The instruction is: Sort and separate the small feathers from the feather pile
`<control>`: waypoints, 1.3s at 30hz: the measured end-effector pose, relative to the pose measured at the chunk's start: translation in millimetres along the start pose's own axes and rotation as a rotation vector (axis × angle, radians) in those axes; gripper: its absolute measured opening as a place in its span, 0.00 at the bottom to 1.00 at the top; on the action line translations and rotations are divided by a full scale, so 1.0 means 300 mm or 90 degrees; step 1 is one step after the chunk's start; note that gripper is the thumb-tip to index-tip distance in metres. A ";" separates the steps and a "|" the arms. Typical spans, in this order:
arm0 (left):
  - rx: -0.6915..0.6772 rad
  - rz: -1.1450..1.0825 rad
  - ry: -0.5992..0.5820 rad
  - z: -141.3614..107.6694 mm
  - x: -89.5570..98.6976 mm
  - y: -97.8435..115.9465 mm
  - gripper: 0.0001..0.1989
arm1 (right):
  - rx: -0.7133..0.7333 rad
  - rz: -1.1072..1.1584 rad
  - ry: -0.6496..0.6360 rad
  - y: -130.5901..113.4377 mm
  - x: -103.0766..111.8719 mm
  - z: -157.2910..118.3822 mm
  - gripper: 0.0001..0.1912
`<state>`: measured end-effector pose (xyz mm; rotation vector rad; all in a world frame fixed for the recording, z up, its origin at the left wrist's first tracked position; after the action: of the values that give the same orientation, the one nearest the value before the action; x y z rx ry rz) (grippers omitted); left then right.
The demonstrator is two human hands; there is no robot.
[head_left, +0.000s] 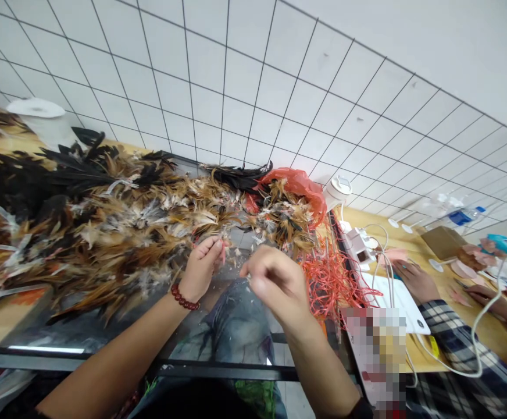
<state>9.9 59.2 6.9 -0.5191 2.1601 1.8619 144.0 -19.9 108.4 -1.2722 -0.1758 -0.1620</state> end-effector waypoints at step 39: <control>-0.200 0.278 -0.159 -0.020 -0.060 0.063 0.12 | -0.193 0.155 0.173 0.389 -0.059 0.112 0.07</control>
<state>18.6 57.5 32.2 0.1491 1.9338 2.3635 150.6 46.0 5.3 -1.5449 0.2448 -0.1541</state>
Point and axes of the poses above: each hand's wrist, its own z-axis towards the middle knuckle, its own x-axis out of the back of the hand, y = z × x, the point moved 8 cm from there along z, towards the middle knuckle, and after that the axes turned 7 degrees about y, right-handed, at the moved point
